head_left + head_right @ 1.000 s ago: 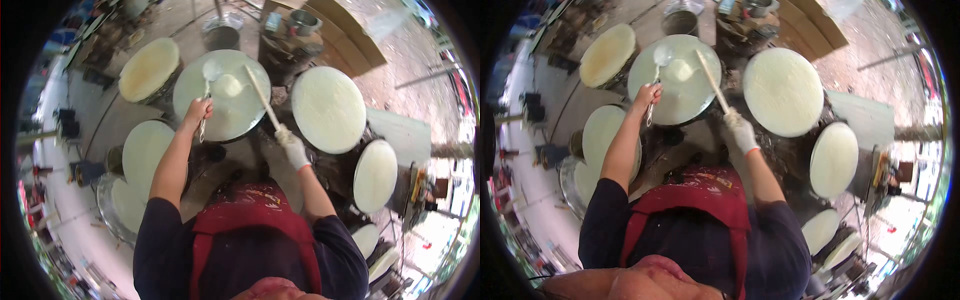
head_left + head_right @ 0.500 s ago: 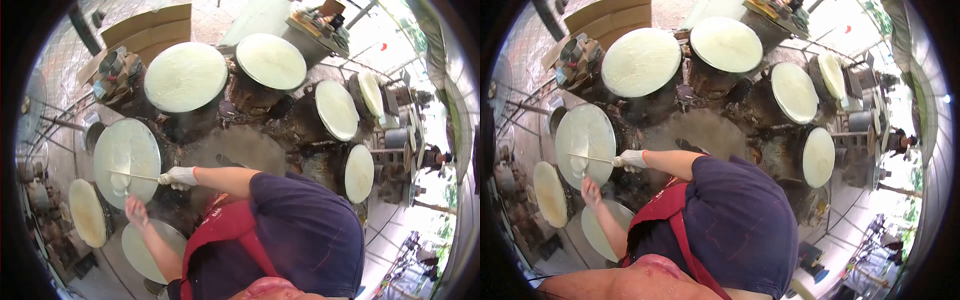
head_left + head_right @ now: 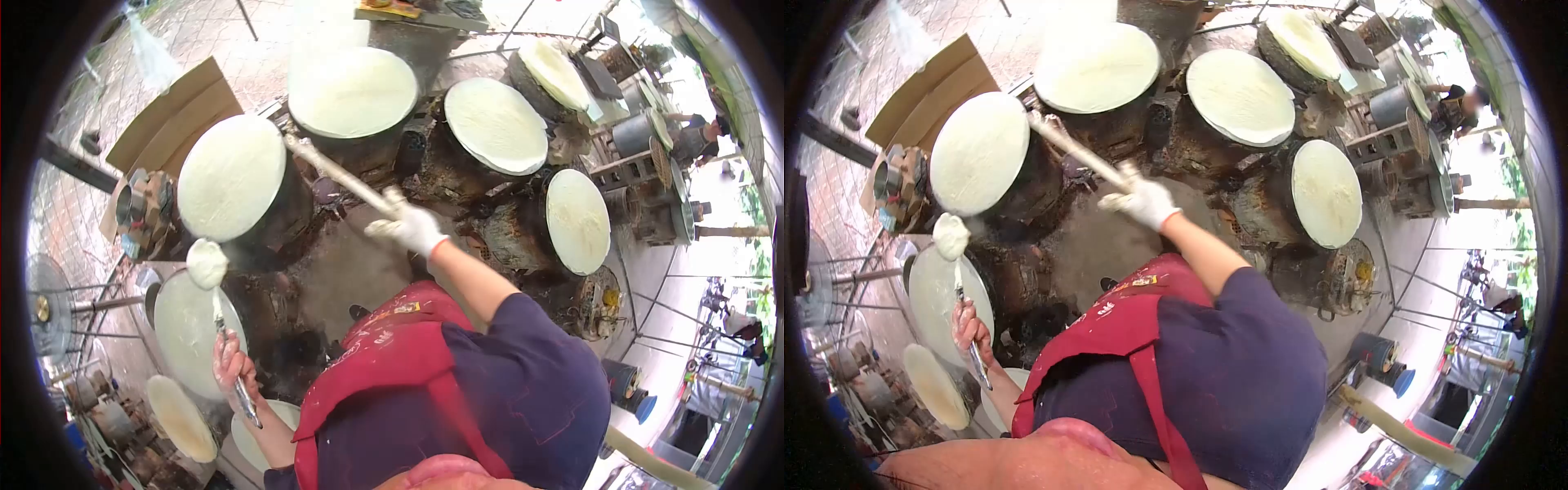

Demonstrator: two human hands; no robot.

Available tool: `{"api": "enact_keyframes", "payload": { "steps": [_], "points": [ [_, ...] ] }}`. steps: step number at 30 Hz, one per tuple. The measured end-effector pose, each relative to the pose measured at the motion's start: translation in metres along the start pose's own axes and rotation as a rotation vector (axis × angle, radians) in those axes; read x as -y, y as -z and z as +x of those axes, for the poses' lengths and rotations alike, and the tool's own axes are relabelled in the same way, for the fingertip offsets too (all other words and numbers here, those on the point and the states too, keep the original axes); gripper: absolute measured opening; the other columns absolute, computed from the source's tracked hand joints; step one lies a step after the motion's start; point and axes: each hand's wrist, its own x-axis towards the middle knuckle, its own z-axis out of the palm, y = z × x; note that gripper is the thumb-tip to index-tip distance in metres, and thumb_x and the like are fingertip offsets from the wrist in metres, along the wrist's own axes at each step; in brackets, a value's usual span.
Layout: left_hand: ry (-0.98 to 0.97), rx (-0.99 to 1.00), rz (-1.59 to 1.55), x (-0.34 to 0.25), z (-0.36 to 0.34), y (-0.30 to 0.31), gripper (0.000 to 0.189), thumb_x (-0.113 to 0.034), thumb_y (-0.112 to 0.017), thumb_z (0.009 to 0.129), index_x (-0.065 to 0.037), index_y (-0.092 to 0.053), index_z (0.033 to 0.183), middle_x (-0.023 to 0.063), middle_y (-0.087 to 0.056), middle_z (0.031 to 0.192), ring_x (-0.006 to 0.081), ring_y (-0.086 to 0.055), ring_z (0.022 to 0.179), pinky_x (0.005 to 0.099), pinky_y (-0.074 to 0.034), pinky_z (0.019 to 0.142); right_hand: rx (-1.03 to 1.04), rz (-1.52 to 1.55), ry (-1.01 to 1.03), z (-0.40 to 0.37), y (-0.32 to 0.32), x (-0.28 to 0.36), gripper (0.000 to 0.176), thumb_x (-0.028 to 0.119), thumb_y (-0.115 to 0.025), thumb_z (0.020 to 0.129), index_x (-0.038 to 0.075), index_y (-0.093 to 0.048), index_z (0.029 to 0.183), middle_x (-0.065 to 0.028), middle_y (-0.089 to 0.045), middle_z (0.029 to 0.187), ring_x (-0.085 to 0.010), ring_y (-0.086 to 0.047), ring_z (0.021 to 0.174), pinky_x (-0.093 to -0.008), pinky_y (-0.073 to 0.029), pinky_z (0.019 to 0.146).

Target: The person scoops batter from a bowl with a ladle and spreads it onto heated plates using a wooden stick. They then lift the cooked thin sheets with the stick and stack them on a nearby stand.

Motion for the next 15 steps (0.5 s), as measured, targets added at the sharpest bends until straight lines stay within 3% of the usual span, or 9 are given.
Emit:
{"api": "enact_keyframes", "payload": {
  "steps": [1, 2, 3, 5, 8, 9, 14, 15],
  "points": [
    [0.019, -0.052, 0.020, 0.016, 0.015, -0.011, 0.035, -0.017, -0.033, 0.103, 0.013, -0.041, 0.118, 0.0028, -0.045, 0.067, 0.0050, -0.036, 0.038, 0.0221, -0.022, 0.037, -0.109, -0.109, -0.064, 0.011, 0.019, -0.044, 0.099, 0.067, -0.072, 0.067, 0.011, -0.039, 0.141, -0.0205, -0.067, 0.095, -0.0344, -0.067, 0.090, -0.0388, -0.052, 0.078],
    [0.149, 0.047, -0.025, 0.030, 0.034, -0.018, 0.037, -0.018, -0.031, 0.104, 0.014, -0.041, 0.118, 0.0041, -0.045, 0.066, 0.0059, -0.040, 0.037, 0.0227, -0.023, 0.036, -0.104, -0.216, -0.143, 0.015, 0.057, -0.061, 0.102, 0.065, -0.073, 0.067, 0.011, -0.034, 0.144, -0.0220, -0.067, 0.095, -0.0356, -0.067, 0.086, -0.0419, -0.053, 0.076],
    [0.188, 0.074, -0.009, 0.048, 0.052, -0.029, 0.038, -0.019, -0.031, 0.104, 0.015, -0.040, 0.118, 0.0045, -0.045, 0.066, 0.0066, -0.041, 0.037, 0.0230, -0.023, 0.036, -0.206, -0.234, -0.122, 0.021, 0.082, -0.083, 0.090, 0.049, -0.076, 0.073, 0.009, -0.036, 0.143, -0.0197, -0.065, 0.099, -0.0344, -0.065, 0.084, -0.0396, -0.052, 0.075],
    [0.263, 0.136, 0.022, 0.091, 0.085, -0.055, 0.040, -0.020, -0.029, 0.104, 0.016, -0.040, 0.118, 0.0054, -0.045, 0.066, 0.0079, -0.044, 0.037, 0.0235, -0.024, 0.035, -0.273, -0.425, -0.093, 0.045, 0.125, -0.126, 0.096, 0.049, -0.077, 0.070, 0.011, -0.031, 0.146, -0.0221, -0.061, 0.104, -0.0363, -0.063, 0.092, -0.0428, -0.051, 0.078],
    [0.372, 0.169, -0.088, 0.156, 0.127, -0.093, 0.041, -0.020, -0.028, 0.104, 0.017, -0.037, 0.119, 0.0066, -0.045, 0.066, 0.0086, -0.043, 0.035, 0.0231, -0.023, 0.035, -0.338, -0.580, -0.006, 0.088, 0.169, -0.176, 0.097, 0.047, -0.078, 0.068, 0.011, -0.032, 0.146, -0.0240, -0.057, 0.109, -0.0378, -0.059, 0.099, -0.0440, -0.050, 0.081],
    [0.398, 0.180, -0.130, 0.174, 0.140, -0.107, 0.041, -0.019, -0.027, 0.104, 0.018, -0.037, 0.119, 0.0069, -0.045, 0.066, 0.0088, -0.043, 0.035, 0.0229, -0.023, 0.035, -0.387, -0.565, 0.030, 0.099, 0.174, -0.189, 0.083, 0.041, -0.078, 0.069, 0.008, -0.042, 0.137, -0.0210, -0.056, 0.111, -0.0353, -0.056, 0.105, -0.0423, -0.047, 0.088],
    [0.436, 0.215, -0.151, 0.264, 0.196, -0.162, 0.036, -0.011, -0.030, 0.102, 0.021, -0.034, 0.119, 0.0106, -0.047, 0.067, 0.0120, -0.047, 0.037, 0.0228, -0.024, 0.033, -0.156, -0.454, 0.014, 0.131, 0.214, -0.226, 0.075, 0.042, -0.078, 0.069, 0.010, -0.049, 0.130, -0.0182, -0.053, 0.125, -0.0342, -0.054, 0.112, -0.0415, -0.046, 0.091],
    [0.436, 0.230, -0.130, 0.278, 0.206, -0.172, 0.036, -0.010, -0.030, 0.102, 0.021, -0.034, 0.119, 0.0107, -0.047, 0.067, 0.0121, -0.048, 0.037, 0.0227, -0.025, 0.033, -0.176, -0.459, 0.053, 0.137, 0.216, -0.232, 0.068, 0.041, -0.076, 0.072, 0.012, -0.051, 0.128, -0.0158, -0.059, 0.116, -0.0338, -0.057, 0.105, -0.0418, -0.048, 0.088]
  ]
}}
